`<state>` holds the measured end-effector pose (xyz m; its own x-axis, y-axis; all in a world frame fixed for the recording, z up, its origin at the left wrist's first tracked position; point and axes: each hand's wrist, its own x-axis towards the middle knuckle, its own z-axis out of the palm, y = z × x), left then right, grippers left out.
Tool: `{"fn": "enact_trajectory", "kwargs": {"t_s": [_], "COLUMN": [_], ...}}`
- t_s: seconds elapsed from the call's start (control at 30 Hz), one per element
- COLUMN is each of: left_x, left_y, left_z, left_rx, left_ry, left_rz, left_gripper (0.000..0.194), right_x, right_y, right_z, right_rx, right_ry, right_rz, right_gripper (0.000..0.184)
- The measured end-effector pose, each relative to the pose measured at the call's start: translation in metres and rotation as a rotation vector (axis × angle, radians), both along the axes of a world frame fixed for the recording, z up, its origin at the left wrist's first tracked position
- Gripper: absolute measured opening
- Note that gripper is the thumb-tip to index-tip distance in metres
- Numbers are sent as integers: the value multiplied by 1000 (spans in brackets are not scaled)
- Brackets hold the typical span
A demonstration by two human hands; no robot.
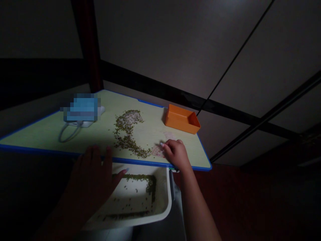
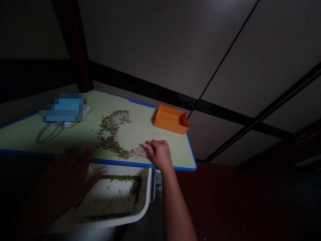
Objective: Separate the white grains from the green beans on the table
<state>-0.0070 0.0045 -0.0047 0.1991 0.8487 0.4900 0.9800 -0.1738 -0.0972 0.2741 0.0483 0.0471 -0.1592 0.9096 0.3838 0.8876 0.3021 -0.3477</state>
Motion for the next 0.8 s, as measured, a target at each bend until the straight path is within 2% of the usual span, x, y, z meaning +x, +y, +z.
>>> {"fn": "enact_trajectory", "kwargs": {"t_s": [0.13, 0.37, 0.6, 0.8], "left_x": [1, 2, 2, 2], "left_y": [-1, -1, -1, -1], "left_z": [4, 5, 5, 6], "left_rx": [-13, -21, -6, -27], "left_ry": [-15, 33, 41, 29], "left_rz": [-7, 9, 6, 13], "left_gripper": [83, 84, 84, 82], "right_x": [-6, -7, -5, -10], "right_y": [0, 0, 0, 1], "right_z": [5, 4, 4, 8], "right_rx": [-22, -14, 10, -16], "right_ry": [-149, -227, -188, -251], "right_rz": [-71, -220, -112, -133], "right_gripper": [24, 28, 26, 25]}}
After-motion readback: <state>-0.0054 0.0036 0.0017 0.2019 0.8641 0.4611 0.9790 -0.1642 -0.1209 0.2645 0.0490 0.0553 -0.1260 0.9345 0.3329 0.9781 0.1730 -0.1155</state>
